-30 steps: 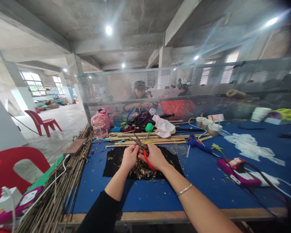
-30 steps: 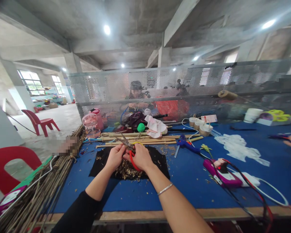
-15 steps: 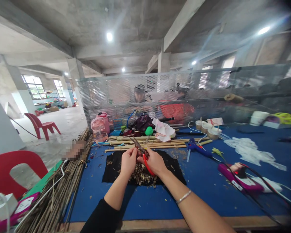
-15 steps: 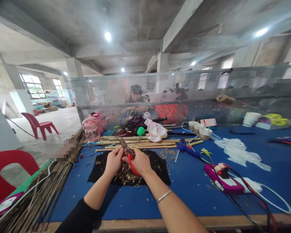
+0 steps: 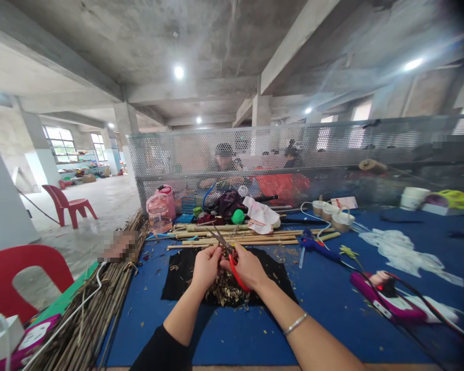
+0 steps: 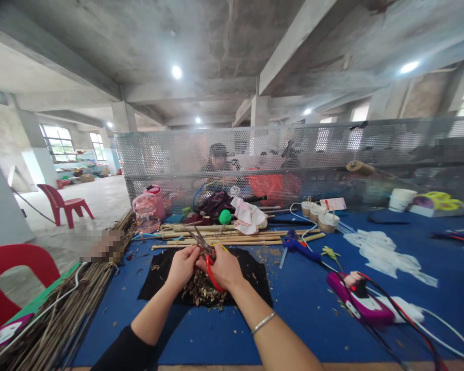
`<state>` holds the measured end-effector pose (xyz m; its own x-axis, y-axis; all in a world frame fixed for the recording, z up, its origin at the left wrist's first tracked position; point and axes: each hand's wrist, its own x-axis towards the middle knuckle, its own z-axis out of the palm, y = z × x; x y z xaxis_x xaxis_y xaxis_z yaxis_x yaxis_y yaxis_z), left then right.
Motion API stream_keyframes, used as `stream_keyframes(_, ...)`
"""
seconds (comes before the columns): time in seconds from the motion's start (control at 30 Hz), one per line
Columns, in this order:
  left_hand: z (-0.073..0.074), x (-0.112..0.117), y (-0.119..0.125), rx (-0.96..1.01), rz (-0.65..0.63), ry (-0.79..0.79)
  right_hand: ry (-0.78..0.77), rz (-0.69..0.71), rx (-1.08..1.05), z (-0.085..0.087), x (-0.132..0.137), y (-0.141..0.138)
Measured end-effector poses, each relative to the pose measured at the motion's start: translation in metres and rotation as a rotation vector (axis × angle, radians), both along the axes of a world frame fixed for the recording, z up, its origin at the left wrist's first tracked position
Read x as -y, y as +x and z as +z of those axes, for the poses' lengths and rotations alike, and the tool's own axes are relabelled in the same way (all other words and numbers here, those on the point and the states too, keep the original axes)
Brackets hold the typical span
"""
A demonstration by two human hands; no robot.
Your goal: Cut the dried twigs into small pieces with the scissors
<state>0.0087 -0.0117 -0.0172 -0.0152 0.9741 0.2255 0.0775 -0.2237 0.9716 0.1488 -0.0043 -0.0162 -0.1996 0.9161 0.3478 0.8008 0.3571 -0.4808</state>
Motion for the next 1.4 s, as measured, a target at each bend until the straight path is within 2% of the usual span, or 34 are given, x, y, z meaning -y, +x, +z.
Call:
stream_keyframes(0.23,0.004,0.002,-0.001,0.021,0.046,-0.027,-0.03,-0.022,-0.003,-0.003,-0.002,0.001)
stream_keyframes(0.87,0.002,-0.003,-0.003,0.186,0.044,-0.109,-0.04,0.0,-0.006,-0.006,-0.005,0.001)
stream_keyframes(1.0,0.002,-0.005,-0.003,0.202,0.006,-0.104,-0.019,0.008,0.017,-0.005,-0.002,-0.002)
stream_keyframes(1.2,-0.001,-0.006,-0.004,0.151,-0.039,-0.093,0.09,0.052,-0.023,-0.006,-0.001,-0.003)
stream_keyframes(1.4,0.001,-0.002,0.001,0.212,-0.087,-0.033,0.069,0.061,-0.089,-0.001,0.005,-0.006)
